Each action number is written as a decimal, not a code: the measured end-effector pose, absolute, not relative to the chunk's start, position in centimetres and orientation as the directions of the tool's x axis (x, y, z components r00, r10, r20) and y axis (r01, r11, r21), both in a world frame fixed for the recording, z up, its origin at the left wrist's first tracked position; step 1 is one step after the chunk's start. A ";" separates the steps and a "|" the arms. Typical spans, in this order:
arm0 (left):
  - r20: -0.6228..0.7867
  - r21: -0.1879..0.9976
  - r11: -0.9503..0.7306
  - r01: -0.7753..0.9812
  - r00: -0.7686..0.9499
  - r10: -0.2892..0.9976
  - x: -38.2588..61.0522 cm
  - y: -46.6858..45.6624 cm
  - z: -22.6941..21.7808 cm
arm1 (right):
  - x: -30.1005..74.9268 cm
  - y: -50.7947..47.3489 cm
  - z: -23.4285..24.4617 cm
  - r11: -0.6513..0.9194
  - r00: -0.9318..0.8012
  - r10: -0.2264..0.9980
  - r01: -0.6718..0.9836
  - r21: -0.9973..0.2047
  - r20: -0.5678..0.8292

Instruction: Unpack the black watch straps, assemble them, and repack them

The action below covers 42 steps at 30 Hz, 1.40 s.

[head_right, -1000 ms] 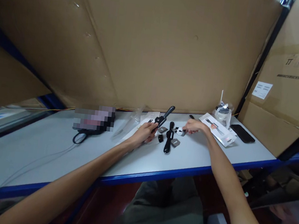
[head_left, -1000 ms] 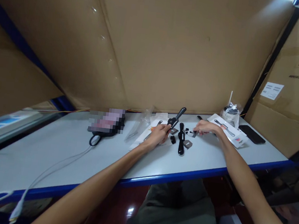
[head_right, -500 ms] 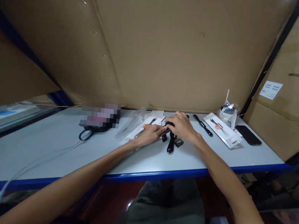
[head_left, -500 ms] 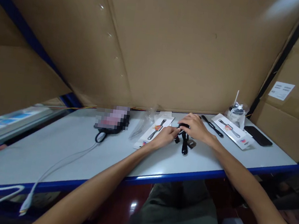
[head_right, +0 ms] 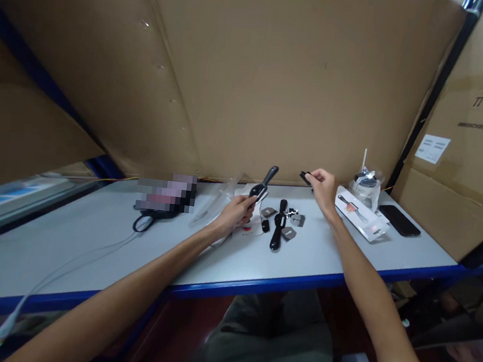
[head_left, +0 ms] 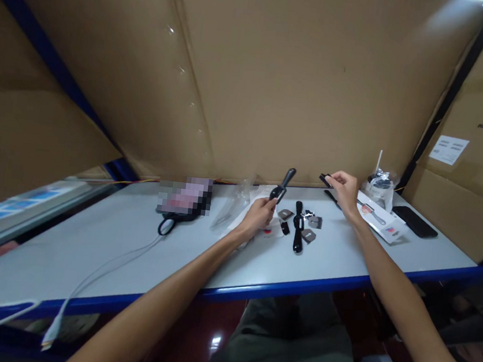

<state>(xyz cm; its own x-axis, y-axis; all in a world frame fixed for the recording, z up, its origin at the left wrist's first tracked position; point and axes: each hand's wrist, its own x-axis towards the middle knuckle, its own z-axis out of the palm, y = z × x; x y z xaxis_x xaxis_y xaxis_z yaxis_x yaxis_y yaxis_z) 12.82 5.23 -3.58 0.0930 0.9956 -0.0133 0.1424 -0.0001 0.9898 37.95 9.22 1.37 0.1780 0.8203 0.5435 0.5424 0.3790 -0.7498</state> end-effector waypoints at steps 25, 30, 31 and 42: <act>0.059 0.590 -0.050 0.806 0.018 0.998 10.9 5.8 -3.2 | 38.8 10.1 -1.6 0.015 0.062 0.979 0.928 -0.373 0.192; 0.108 0.299 -0.062 0.952 0.031 0.994 11.6 4.8 -2.8 | 40.0 10.4 -0.8 -0.041 0.183 0.939 0.901 -0.432 0.293; 0.103 0.224 -0.062 0.973 0.039 0.994 11.8 4.6 -2.8 | 40.2 10.5 -0.6 -0.051 0.209 0.928 0.892 -0.449 0.309; 0.099 0.045 -0.063 0.997 0.058 0.993 12.2 4.4 -3.4 | 36.3 8.4 -1.8 0.301 -0.195 0.928 0.894 -0.331 0.316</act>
